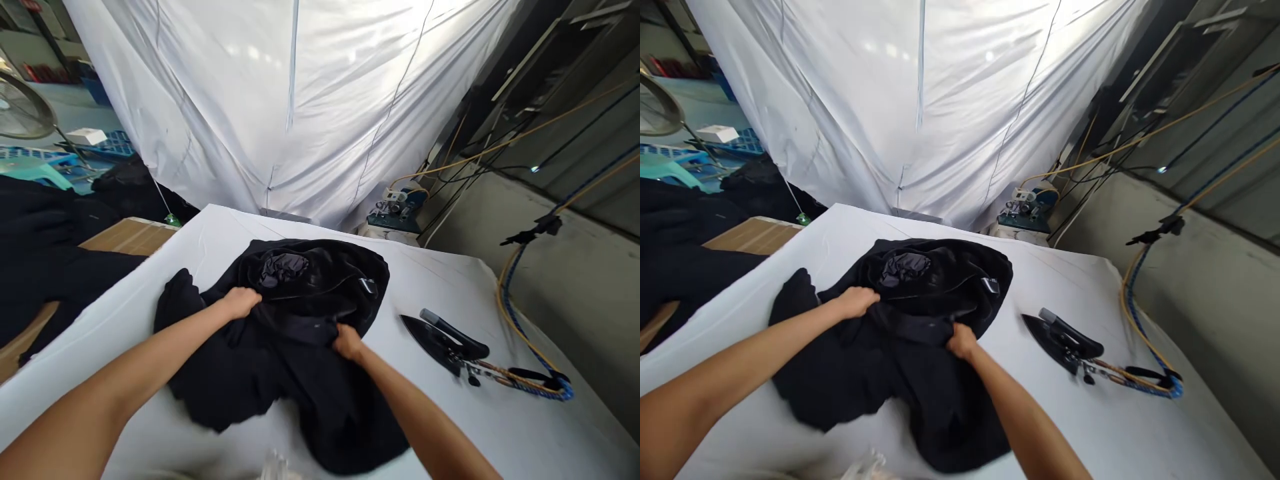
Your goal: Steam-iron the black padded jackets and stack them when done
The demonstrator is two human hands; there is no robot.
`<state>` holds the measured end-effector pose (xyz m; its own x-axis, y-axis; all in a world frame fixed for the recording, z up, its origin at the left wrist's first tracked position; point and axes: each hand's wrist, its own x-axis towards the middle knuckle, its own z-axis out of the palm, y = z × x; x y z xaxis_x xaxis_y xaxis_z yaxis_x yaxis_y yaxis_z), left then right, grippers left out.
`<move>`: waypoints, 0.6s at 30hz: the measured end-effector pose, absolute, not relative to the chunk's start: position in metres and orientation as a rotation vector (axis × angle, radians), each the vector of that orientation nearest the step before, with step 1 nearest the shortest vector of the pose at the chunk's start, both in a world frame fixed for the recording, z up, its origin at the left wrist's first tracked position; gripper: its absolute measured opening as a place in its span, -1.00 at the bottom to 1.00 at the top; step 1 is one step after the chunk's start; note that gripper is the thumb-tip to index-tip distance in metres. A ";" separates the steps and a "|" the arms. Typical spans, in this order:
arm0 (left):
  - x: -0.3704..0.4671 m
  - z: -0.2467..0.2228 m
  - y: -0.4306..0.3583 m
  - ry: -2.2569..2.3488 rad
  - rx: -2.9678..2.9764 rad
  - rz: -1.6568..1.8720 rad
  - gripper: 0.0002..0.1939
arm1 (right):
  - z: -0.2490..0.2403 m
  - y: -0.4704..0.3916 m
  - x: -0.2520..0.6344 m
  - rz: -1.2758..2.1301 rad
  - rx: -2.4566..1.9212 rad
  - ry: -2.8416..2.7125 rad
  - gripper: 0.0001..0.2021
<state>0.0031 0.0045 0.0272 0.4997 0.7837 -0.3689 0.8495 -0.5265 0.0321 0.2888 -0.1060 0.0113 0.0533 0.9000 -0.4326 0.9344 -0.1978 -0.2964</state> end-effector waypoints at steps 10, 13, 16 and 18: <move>0.048 0.213 0.079 1.945 2.685 1.029 -0.59 | 0.182 -0.003 0.362 0.497 2.777 1.960 -0.48; 0.040 0.162 0.050 1.737 2.888 0.723 -0.56 | 0.137 -0.029 0.368 0.514 2.628 1.976 -0.45; 0.025 0.075 0.011 1.534 2.936 0.222 -0.58 | 0.063 -0.070 0.368 0.298 2.440 1.977 -0.42; 0.014 0.020 -0.016 1.401 2.870 -0.080 -0.51 | 0.016 -0.098 0.366 0.070 2.336 1.971 -0.47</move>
<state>0.0143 -0.0159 0.0200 0.6141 0.7889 -0.0214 0.7863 -0.6140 -0.0695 0.3657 -0.0975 0.0164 0.1693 0.9854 -0.0191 0.9815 -0.1668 0.0940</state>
